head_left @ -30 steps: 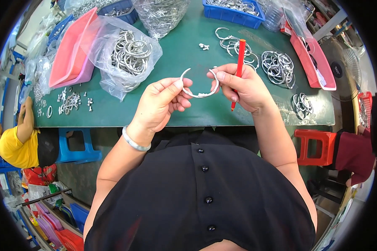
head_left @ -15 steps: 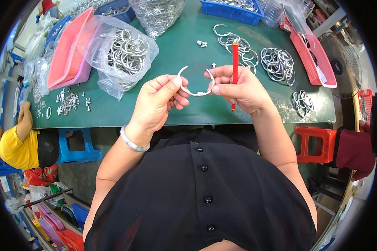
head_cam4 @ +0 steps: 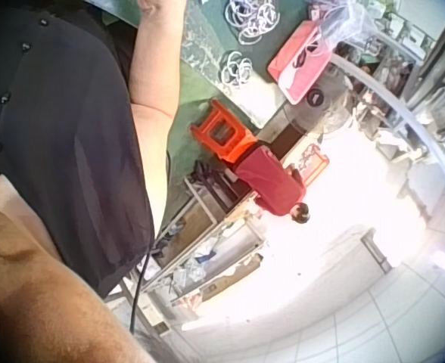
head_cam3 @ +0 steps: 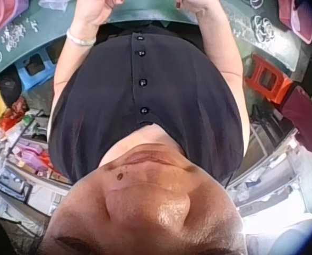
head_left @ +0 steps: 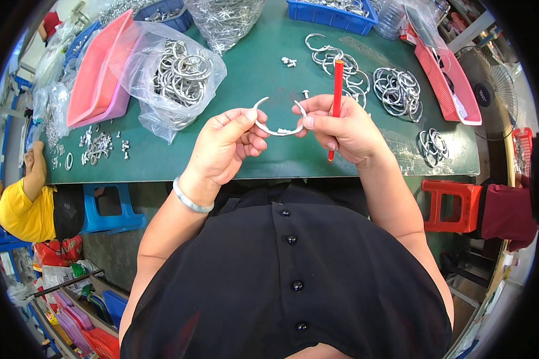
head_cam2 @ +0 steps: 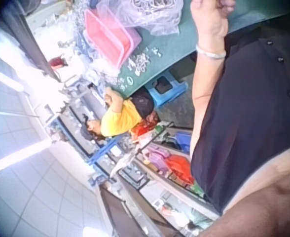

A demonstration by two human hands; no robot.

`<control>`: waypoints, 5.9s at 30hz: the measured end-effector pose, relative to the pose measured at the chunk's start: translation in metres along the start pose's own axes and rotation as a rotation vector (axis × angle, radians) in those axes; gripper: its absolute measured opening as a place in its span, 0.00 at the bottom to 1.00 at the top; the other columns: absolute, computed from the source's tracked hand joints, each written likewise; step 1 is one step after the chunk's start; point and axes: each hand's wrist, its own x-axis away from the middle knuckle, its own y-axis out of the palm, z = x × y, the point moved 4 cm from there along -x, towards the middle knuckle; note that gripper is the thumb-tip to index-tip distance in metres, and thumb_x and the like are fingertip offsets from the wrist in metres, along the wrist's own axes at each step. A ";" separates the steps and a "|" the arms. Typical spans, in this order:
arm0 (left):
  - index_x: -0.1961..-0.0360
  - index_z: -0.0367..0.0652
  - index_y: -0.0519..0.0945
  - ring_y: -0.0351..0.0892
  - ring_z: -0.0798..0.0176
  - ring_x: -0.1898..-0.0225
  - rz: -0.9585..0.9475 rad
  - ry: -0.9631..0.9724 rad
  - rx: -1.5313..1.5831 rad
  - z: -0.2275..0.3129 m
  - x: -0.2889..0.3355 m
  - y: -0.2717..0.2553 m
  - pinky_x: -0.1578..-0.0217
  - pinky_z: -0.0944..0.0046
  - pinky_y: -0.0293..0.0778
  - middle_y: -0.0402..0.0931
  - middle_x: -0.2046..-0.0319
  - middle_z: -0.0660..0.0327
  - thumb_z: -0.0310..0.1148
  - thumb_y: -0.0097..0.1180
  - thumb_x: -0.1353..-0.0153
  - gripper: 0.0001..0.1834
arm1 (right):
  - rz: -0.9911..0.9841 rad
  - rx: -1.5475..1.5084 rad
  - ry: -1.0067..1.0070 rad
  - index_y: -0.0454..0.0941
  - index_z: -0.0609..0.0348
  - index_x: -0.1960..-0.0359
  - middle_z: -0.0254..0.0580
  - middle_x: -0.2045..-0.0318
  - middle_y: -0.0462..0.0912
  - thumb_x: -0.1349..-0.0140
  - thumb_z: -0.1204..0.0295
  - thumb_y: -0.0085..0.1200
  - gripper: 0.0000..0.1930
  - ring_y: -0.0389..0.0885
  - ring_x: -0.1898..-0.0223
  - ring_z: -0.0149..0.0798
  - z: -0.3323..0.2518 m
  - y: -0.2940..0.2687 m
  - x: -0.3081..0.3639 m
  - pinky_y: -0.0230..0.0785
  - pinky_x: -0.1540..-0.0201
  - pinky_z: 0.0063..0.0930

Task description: The person is assembling small metal rings by inserting screws into pre-drilled holes using a small red screwdriver.

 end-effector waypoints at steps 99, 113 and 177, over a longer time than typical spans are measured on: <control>0.65 0.37 0.73 0.60 0.76 0.83 -0.278 -0.156 0.349 -0.019 -0.011 0.006 0.80 0.76 0.59 0.67 0.79 0.66 0.33 0.46 0.39 0.10 | 0.236 0.408 -0.286 0.77 0.63 0.68 0.26 0.79 0.73 0.46 0.76 0.53 0.05 0.67 0.76 0.19 0.012 -0.027 0.029 0.61 0.72 0.16; 0.63 0.35 0.77 0.69 0.75 0.81 0.582 0.863 -1.026 0.135 0.010 -0.038 0.78 0.76 0.65 0.74 0.80 0.65 0.28 0.49 0.42 0.10 | 0.662 1.110 -0.247 0.77 0.64 0.70 0.47 0.83 0.75 0.50 0.70 0.54 0.10 0.74 0.79 0.43 -0.026 -0.129 0.015 0.64 0.73 0.32; 0.60 0.38 0.76 0.68 0.77 0.77 0.085 0.409 -0.615 0.039 0.006 0.029 0.74 0.77 0.65 0.74 0.73 0.65 0.30 0.50 0.42 0.11 | -0.209 1.152 -0.713 0.76 0.61 0.75 0.42 0.79 0.75 0.56 0.75 0.57 0.05 0.74 0.75 0.44 -0.072 0.011 -0.002 0.66 0.72 0.31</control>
